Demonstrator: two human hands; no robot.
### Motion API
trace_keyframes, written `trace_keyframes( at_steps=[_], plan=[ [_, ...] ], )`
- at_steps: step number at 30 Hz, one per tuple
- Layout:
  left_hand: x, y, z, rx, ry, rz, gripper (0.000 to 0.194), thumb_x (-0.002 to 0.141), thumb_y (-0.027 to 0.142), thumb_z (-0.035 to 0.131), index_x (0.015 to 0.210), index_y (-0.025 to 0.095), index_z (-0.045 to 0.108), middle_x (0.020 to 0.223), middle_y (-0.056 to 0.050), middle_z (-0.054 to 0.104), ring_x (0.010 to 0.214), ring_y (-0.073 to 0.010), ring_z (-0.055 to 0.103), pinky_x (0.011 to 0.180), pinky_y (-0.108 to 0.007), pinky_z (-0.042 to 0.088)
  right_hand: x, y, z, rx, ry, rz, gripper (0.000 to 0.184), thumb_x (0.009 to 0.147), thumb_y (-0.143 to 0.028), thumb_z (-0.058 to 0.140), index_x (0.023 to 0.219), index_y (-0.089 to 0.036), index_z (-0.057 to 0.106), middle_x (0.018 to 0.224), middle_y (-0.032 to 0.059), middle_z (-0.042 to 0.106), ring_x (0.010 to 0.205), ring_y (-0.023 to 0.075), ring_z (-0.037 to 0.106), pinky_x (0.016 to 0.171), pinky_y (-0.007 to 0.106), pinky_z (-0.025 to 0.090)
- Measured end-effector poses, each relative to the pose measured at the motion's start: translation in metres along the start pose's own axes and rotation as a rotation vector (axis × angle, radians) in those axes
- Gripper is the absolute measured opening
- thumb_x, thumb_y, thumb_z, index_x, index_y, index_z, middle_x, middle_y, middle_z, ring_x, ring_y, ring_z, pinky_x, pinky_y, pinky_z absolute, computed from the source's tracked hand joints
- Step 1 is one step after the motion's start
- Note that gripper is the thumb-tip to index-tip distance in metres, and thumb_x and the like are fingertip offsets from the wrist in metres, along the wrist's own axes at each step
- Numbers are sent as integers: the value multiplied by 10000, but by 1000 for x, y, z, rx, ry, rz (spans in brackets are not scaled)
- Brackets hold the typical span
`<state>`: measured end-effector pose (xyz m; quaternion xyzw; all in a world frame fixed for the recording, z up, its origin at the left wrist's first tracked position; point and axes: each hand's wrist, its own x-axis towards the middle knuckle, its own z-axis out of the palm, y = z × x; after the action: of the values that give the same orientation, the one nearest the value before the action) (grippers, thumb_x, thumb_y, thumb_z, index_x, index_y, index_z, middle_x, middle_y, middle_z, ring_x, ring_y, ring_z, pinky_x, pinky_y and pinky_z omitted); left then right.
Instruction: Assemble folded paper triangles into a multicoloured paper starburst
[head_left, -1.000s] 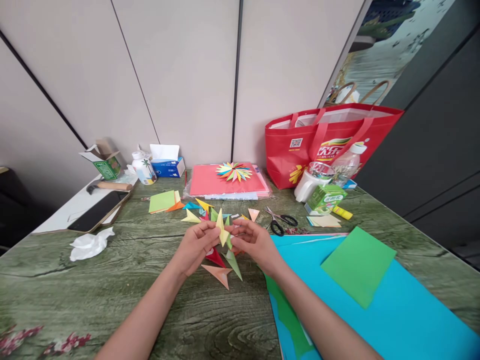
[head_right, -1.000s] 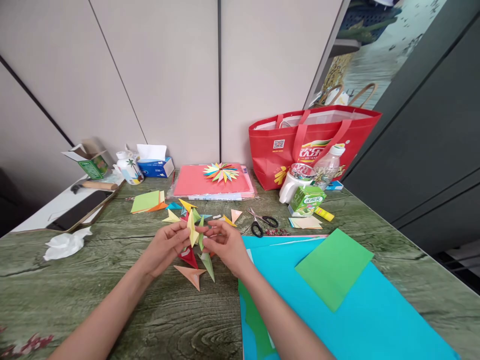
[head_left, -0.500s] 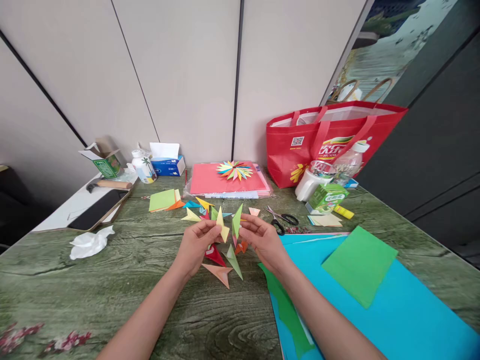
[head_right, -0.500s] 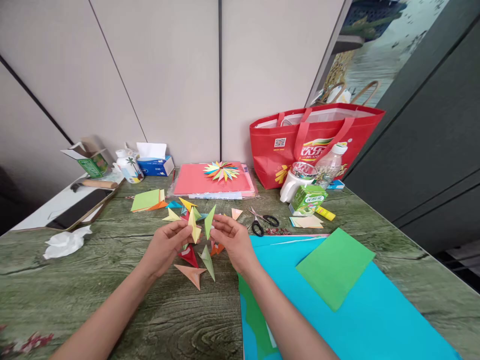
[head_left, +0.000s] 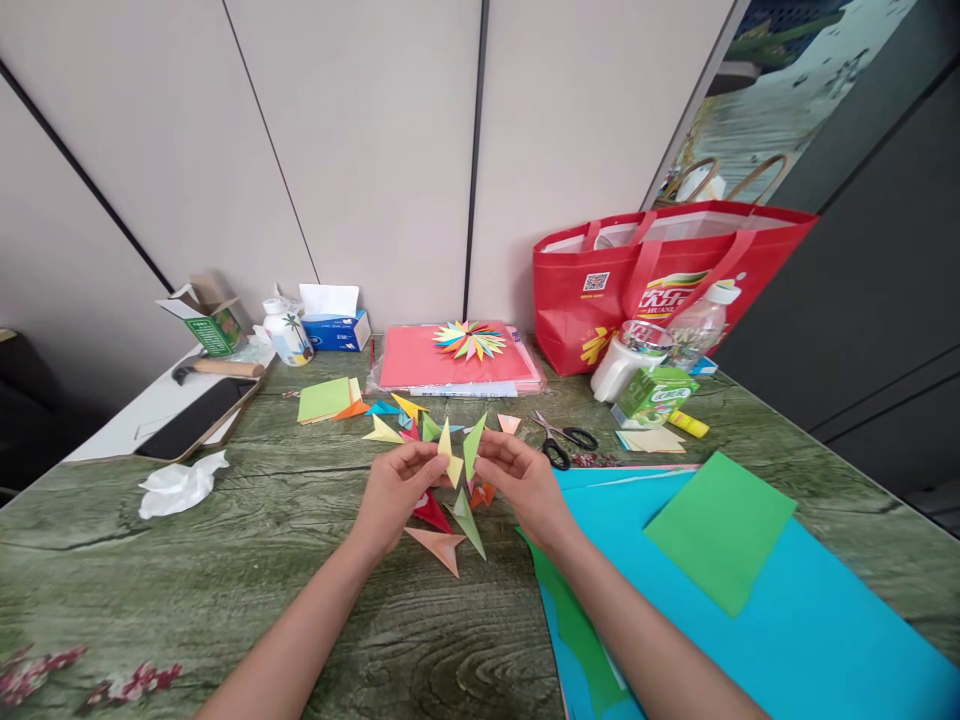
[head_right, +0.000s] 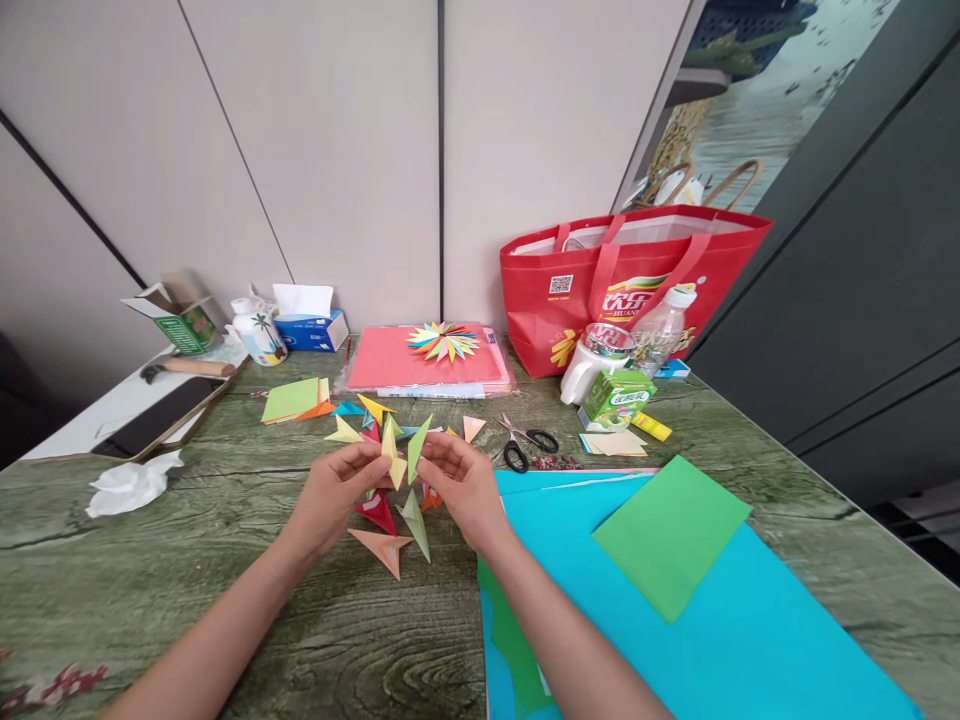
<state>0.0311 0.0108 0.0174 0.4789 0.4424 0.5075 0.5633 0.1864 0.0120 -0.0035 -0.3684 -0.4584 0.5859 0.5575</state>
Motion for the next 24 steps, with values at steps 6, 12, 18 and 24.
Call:
trace_keyframes(
  at_steps=[6, 12, 18, 24],
  plan=[
    [0, -1, 0, 5, -17, 7, 172, 643, 286, 677, 747, 150, 656, 734, -32, 682, 624, -143, 605, 631, -260, 496, 1, -1, 0, -17, -14, -16, 281, 652, -276, 678, 916, -196, 625, 915, 44, 661, 850, 174, 603, 774, 318, 476],
    [1, -2, -1, 45, -9, 15, 171, 645, 284, 673, 745, 147, 655, 723, -34, 682, 612, -138, 600, 614, -247, 489, 1, 0, 0, -48, -18, -31, 261, 661, -285, 671, 902, -194, 635, 918, 46, 668, 853, 183, 609, 787, 333, 476],
    [0, -3, -1, 60, -14, 3, 215, 628, 320, 680, 752, 145, 661, 727, -46, 683, 621, -154, 605, 631, -274, 494, -1, -2, 3, -53, 4, -5, 245, 654, -299, 674, 870, -185, 644, 893, 45, 671, 794, 174, 615, 720, 307, 491],
    [1, -8, -1, 20, -2, -7, 212, 626, 316, 686, 750, 146, 666, 713, -39, 675, 634, -149, 602, 659, -277, 491, -2, -1, 6, -37, 71, 7, 216, 618, -298, 698, 797, -184, 658, 812, 28, 671, 717, 157, 613, 693, 299, 492]
  ],
)
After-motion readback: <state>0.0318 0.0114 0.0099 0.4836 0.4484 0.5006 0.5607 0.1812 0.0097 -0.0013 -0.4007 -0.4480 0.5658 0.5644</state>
